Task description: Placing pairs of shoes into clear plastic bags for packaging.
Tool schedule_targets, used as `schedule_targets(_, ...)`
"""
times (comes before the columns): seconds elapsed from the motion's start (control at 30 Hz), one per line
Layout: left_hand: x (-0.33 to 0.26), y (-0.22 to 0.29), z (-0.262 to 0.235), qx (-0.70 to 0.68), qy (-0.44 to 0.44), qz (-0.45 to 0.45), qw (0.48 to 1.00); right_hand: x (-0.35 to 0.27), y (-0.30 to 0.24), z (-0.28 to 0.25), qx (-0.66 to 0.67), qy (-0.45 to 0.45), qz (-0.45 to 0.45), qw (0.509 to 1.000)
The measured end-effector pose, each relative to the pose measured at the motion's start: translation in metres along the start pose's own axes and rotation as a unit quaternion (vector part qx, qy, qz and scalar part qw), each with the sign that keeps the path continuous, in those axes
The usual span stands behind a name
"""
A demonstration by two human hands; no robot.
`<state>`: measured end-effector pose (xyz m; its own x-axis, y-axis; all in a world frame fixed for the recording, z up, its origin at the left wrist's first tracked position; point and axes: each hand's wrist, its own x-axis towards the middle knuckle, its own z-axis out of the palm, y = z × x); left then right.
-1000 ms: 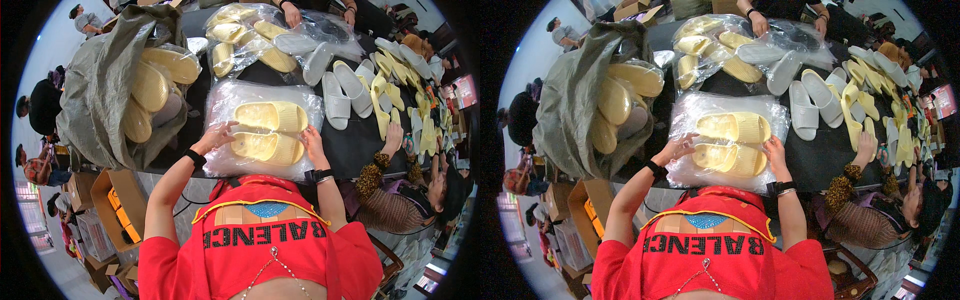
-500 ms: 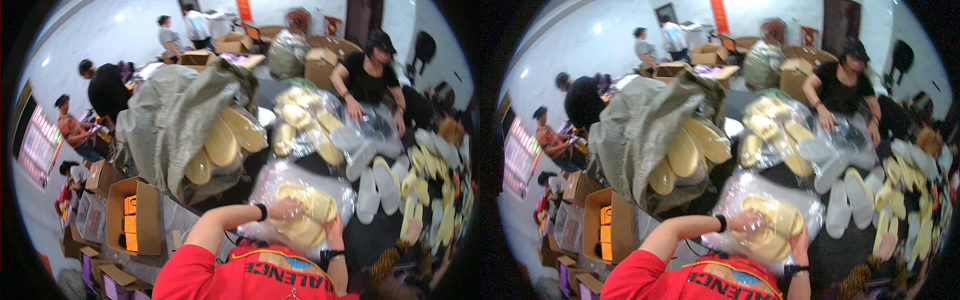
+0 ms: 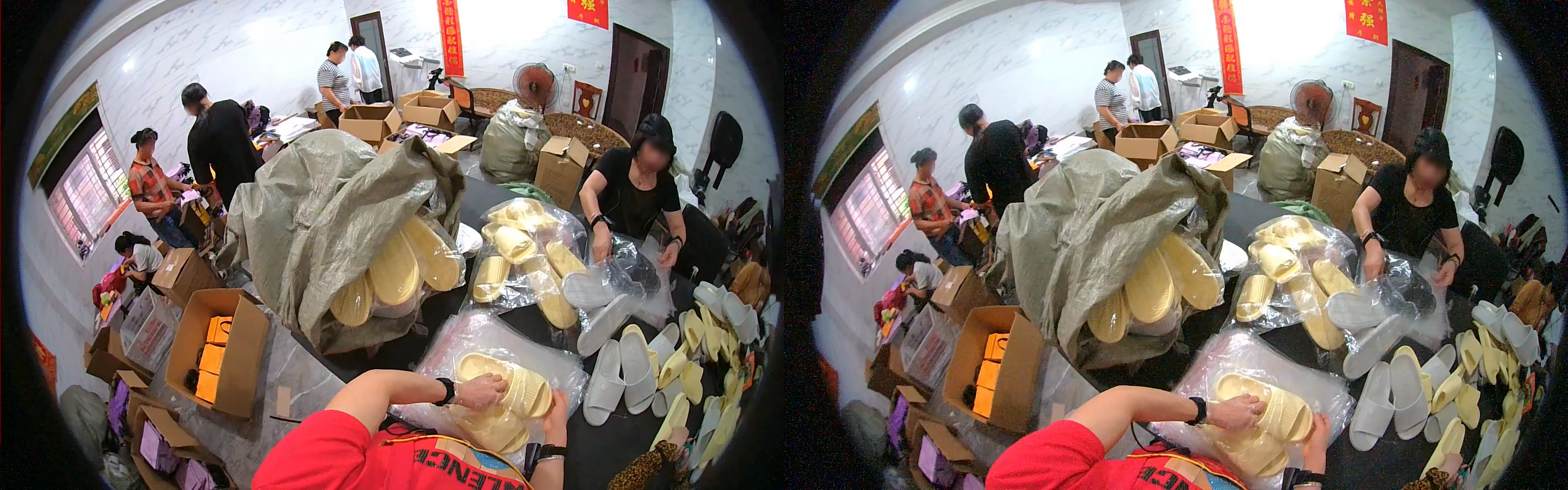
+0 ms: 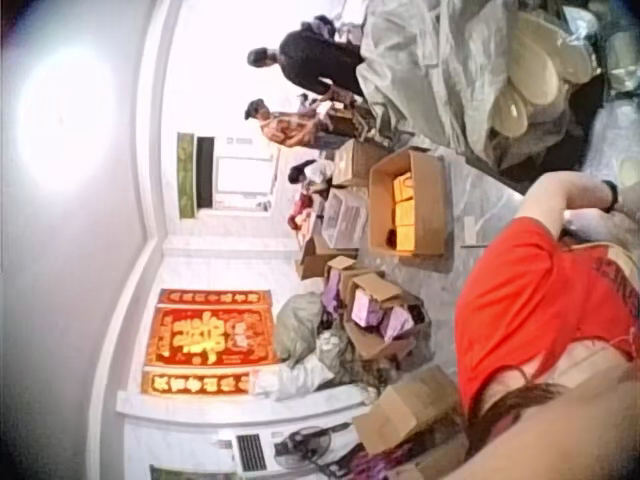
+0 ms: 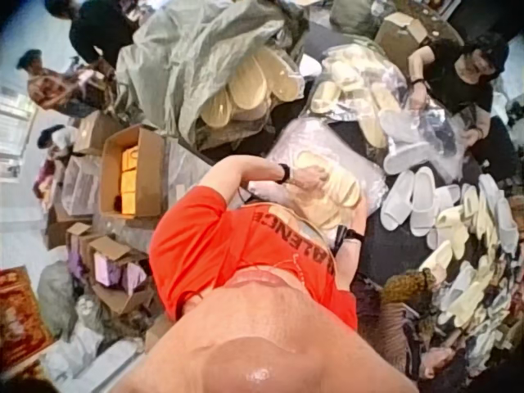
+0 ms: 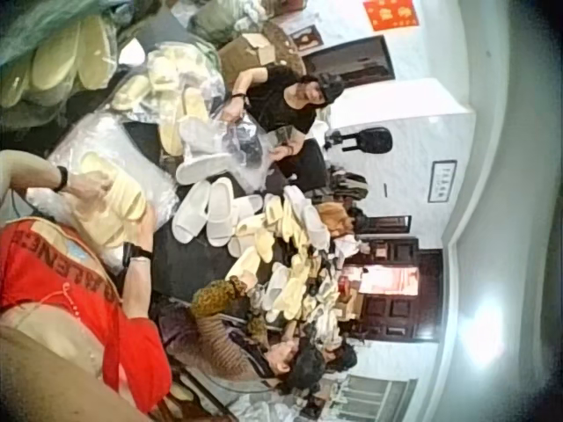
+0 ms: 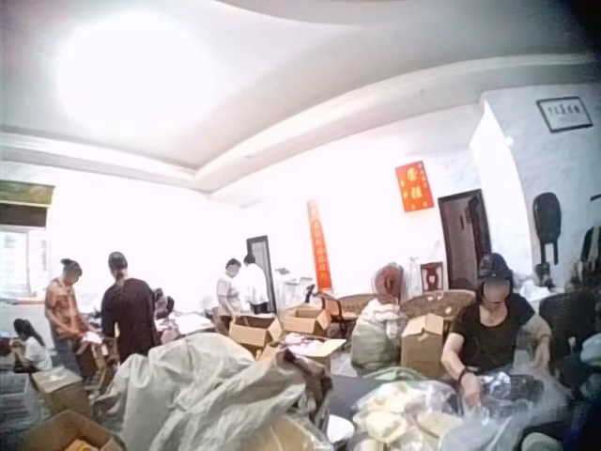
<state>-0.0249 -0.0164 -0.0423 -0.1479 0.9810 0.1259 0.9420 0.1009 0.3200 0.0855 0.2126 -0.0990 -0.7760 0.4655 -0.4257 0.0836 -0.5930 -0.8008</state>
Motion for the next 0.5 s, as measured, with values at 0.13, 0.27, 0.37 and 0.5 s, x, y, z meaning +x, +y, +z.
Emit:
schedule_targets(0.13, -0.001, -0.005, 0.008, 0.03, 0.043, 0.011, 0.999, 0.013, 0.006, -0.007, -0.022, 0.02, -0.053, 0.998)
schedule_targets(0.27, -0.001, -0.005, 0.023, 0.014, 0.07, 0.01, 0.997, 0.015, 0.028, -0.002, 0.01, 0.061, -0.071, 0.996)
schedule_targets(0.37, -0.001, -0.003, 0.025, 0.04, 0.028, -0.005, 0.999, 0.002, 0.025, 0.018, 0.031, 0.14, -0.075, 0.987)
schedule_targets(0.5, 0.005, 0.007, 0.018, 0.009, -0.024, -0.049, 0.998, -0.002, 0.023, 0.018, 0.018, 0.082, -0.08, 0.993)
